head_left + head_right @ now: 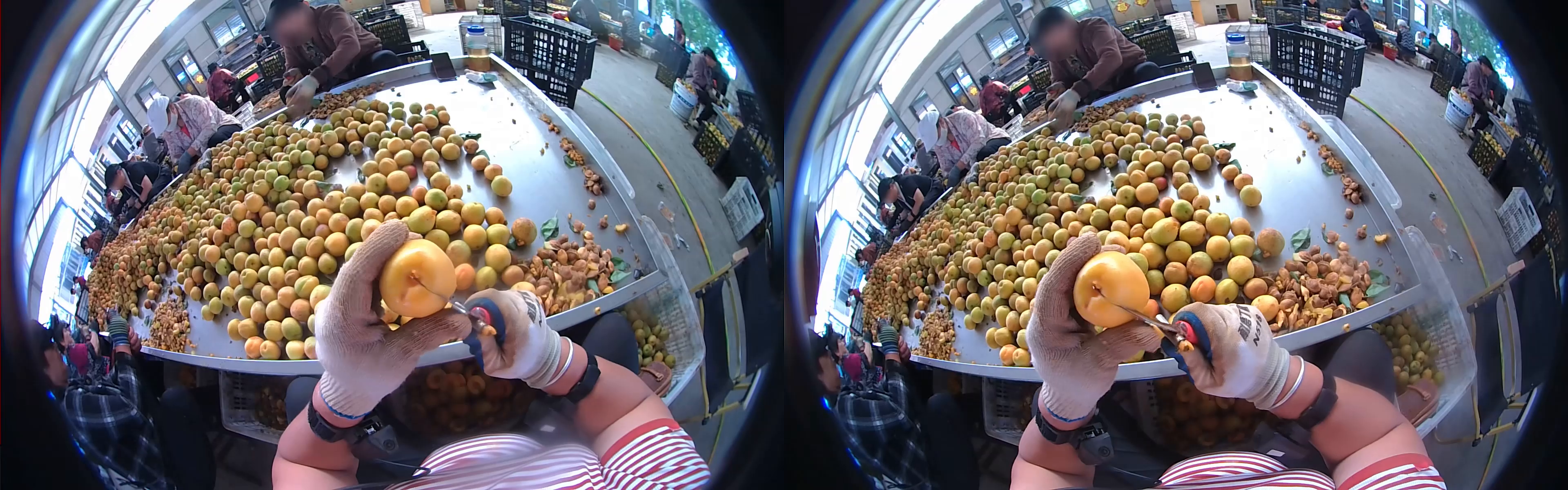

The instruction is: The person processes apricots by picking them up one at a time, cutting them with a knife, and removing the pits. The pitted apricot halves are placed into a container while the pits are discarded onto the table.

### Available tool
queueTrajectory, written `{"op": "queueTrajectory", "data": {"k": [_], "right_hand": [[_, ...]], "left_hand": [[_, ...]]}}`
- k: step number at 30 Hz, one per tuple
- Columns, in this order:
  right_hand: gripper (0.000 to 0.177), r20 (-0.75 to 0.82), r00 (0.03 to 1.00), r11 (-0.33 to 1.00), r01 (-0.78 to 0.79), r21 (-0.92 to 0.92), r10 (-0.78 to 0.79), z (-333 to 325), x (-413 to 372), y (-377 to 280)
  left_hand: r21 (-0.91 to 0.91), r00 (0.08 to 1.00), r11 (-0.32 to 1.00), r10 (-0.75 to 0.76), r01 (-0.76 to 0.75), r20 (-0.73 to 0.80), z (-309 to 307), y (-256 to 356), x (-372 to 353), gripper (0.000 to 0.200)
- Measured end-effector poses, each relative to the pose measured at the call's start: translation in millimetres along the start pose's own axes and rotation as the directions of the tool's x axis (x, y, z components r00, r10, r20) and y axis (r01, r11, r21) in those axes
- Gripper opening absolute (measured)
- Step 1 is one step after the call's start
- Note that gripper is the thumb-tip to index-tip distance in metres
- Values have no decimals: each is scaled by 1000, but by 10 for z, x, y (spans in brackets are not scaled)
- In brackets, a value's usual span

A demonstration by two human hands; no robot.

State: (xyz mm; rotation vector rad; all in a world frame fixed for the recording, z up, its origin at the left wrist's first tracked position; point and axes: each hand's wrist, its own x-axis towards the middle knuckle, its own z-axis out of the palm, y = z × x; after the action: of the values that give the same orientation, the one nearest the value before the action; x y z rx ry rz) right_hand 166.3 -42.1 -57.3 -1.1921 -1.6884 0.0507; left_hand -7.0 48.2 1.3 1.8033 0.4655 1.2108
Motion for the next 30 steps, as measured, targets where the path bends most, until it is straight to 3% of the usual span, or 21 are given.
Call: {"op": "queueTrajectory", "data": {"k": [1, 2, 4, 5, 7, 10, 11, 13, 14, 16, 17, 21, 23, 26, 28, 30], "right_hand": [[24, 0, 1000, 1000, 2, 0, -2, 23, -4, 13], [24, -5, 1000, 1000, 0, 3, 0, 49, -12, 28], [24, -11, 1000, 1000, -2, 5, 2, 89, -18, 36], [24, -10, 1000, 1000, -17, -25, 17, 107, -17, 32], [24, -9, 999, 998, -32, -55, 31, 126, -25, 38], [23, -2, 999, 996, -39, -81, 39, 137, -37, 44], [23, -18, 999, 998, -35, -56, 34, 129, -42, 48], [23, -32, 999, 999, -30, -30, 29, 121, -40, 50], [22, -32, 999, 999, -30, -24, 29, 119, -31, 46], [22, -34, 999, 999, -29, -18, 28, 119, -29, 46], [21, -54, 998, 999, -24, -29, 22, 126, -41, 46], [19, -63, 998, 1000, -22, -4, 22, 112, -19, 20], [20, -54, 998, 1000, -30, 6, 31, 110, -17, 17], [20, -35, 998, 999, -47, 27, 48, 89, -7, -11], [20, -24, 998, 998, -56, 35, 57, 89, -6, -23], [20, -90, 995, 998, -47, -46, 42, 111, -10, -15]], "left_hand": [[-204, 992, 971, -129, 125, -8, 19, 22, -15, 88], [-203, 992, 971, -128, 124, -9, 11, 8, -7, 88], [-472, 975, 853, -188, 221, 117, -19, -59, 16, 74], [-472, 975, 854, -187, 220, 117, -38, -78, 9, 74], [-528, 886, 718, -425, 454, 184, -70, -121, -23, 89], [-488, 833, 684, -513, 543, 209, -78, -295, -72, 78], [-489, 834, 684, -512, 542, 208, -111, -273, -26, 78], [-150, 830, 851, -429, 504, 356, -199, -158, 108, 75], [-151, 831, 851, -429, 503, 355, -131, -58, 98, 75], [-525, 980, 827, -157, 199, 122, 65, 117, 66, 76], [-336, 995, 939, -48, 75, 88, 6, -40, 64, 97], [-148, 981, 984, -75, 102, 178, -84, -68, 70, 92], [-460, 900, 776, -335, 432, 281, -30, 58, 72, 97], [-535, 852, 664, -411, 523, 323, -20, -260, 20, 95], [-549, 852, 652, -419, 523, 314, 16, -199, -18, 98], [-519, 933, 783, -222, 344, 282, 60, -113, -26, 93]]}}
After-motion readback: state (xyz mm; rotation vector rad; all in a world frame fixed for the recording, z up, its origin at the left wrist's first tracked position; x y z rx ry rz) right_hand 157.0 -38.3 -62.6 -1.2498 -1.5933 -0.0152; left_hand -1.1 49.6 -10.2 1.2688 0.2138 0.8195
